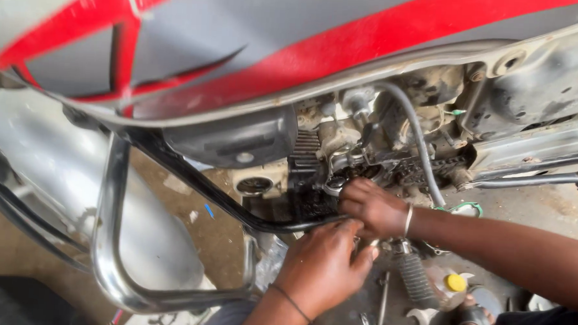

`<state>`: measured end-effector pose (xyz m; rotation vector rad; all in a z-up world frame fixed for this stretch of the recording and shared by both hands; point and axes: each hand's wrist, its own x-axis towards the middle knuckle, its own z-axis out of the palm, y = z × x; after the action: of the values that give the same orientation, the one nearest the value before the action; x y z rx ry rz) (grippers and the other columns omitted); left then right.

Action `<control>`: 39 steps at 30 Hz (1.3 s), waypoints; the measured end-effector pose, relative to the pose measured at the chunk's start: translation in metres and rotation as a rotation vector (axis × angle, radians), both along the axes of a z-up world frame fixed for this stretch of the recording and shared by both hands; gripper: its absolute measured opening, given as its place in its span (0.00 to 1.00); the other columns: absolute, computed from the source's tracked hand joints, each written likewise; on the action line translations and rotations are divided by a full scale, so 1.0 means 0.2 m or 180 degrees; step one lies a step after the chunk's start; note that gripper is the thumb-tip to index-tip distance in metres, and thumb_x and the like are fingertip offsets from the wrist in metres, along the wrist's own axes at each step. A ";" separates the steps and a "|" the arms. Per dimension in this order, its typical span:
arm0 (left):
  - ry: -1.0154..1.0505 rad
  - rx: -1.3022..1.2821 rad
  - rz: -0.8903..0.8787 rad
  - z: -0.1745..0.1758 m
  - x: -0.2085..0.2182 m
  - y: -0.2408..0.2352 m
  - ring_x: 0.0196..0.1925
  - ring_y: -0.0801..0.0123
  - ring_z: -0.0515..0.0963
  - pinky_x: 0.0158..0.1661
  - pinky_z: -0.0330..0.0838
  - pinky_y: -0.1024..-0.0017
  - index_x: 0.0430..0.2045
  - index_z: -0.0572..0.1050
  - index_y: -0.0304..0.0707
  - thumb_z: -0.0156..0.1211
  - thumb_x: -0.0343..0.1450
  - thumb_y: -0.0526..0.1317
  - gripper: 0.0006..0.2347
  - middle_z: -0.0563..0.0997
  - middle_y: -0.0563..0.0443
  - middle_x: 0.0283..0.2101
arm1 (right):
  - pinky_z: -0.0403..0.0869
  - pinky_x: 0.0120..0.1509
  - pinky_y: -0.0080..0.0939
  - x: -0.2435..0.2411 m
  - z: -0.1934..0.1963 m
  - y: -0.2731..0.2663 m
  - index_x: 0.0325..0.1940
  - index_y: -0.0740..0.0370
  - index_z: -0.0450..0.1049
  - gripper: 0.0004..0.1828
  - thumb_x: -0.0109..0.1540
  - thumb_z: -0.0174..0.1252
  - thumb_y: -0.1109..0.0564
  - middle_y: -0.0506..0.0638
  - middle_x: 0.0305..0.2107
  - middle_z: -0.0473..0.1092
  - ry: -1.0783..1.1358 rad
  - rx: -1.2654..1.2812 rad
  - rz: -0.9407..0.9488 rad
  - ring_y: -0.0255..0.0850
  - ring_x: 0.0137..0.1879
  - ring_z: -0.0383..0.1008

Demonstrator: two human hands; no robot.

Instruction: The person crouches beside a motorcycle with the engine partially disassembled and cleans the engine area. They scrub components with a brush, wipe parts and the engine casing with a rag, pour liquid from a plastic bottle into the engine, and handle a hose and small parts on the ground.

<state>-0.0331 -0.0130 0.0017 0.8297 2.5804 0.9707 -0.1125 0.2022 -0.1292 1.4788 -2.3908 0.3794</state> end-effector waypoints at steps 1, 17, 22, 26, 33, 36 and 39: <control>0.0023 -0.0015 -0.0036 0.02 -0.01 0.00 0.41 0.49 0.84 0.43 0.77 0.56 0.44 0.76 0.31 0.61 0.70 0.48 0.17 0.83 0.39 0.40 | 0.71 0.52 0.56 0.05 -0.03 -0.02 0.33 0.63 0.77 0.25 0.39 0.68 0.46 0.57 0.34 0.72 0.0023 -0.0015 -0.0036 0.54 0.45 0.73; -0.0257 0.0240 0.0565 0.05 -0.01 0.09 0.41 0.54 0.86 0.45 0.78 0.61 0.49 0.77 0.35 0.60 0.68 0.47 0.19 0.86 0.44 0.38 | 0.73 0.28 0.45 -0.17 -0.26 -0.17 0.35 0.77 0.78 0.14 0.59 0.63 0.58 0.61 0.25 0.76 -0.4092 -0.3718 -0.3959 0.46 0.27 0.77; -0.0046 0.0398 0.0568 -0.04 -0.07 0.16 0.42 0.52 0.86 0.45 0.78 0.61 0.47 0.78 0.34 0.61 0.68 0.47 0.18 0.86 0.41 0.38 | 0.69 0.26 0.46 -0.22 -0.40 -0.08 0.31 0.80 0.76 0.18 0.60 0.62 0.55 0.61 0.24 0.75 -0.3902 -0.3605 -0.3878 0.44 0.27 0.75; -0.0100 0.0475 0.0705 -0.02 -0.13 0.14 0.39 0.56 0.87 0.43 0.80 0.63 0.47 0.78 0.36 0.60 0.70 0.47 0.17 0.86 0.41 0.37 | 0.71 0.25 0.43 -0.18 -0.37 -0.07 0.29 0.70 0.76 0.12 0.61 0.60 0.58 0.55 0.22 0.74 -0.4435 -0.3861 -0.3323 0.42 0.24 0.74; -0.0178 0.1119 0.1231 -0.06 -0.22 0.07 0.29 0.68 0.87 0.34 0.80 0.70 0.41 0.80 0.35 0.62 0.70 0.43 0.12 0.87 0.46 0.31 | 0.49 0.21 0.36 -0.06 -0.06 -0.14 0.31 0.54 0.68 0.17 0.68 0.51 0.43 0.42 0.16 0.57 -0.5208 -0.4165 -0.2995 0.32 0.18 0.49; -0.0123 0.1226 0.1300 -0.05 -0.21 0.07 0.28 0.69 0.86 0.34 0.79 0.72 0.40 0.81 0.35 0.63 0.69 0.42 0.11 0.86 0.47 0.29 | 0.47 0.23 0.36 -0.04 -0.03 -0.13 0.32 0.54 0.66 0.18 0.70 0.52 0.42 0.40 0.16 0.55 -0.5233 -0.4111 -0.2808 0.32 0.19 0.48; -0.0248 0.1131 0.1392 -0.04 -0.22 0.07 0.28 0.70 0.85 0.33 0.79 0.72 0.40 0.81 0.37 0.62 0.69 0.43 0.11 0.86 0.49 0.29 | 0.53 0.21 0.36 0.00 0.05 -0.11 0.36 0.57 0.70 0.22 0.70 0.46 0.37 0.41 0.15 0.56 -0.5308 -0.3835 -0.2874 0.33 0.18 0.51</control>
<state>-0.0761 0.0008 -0.0067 0.2843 2.6109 1.5827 -0.1120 0.1808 -0.1193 -0.8672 -2.1069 2.7008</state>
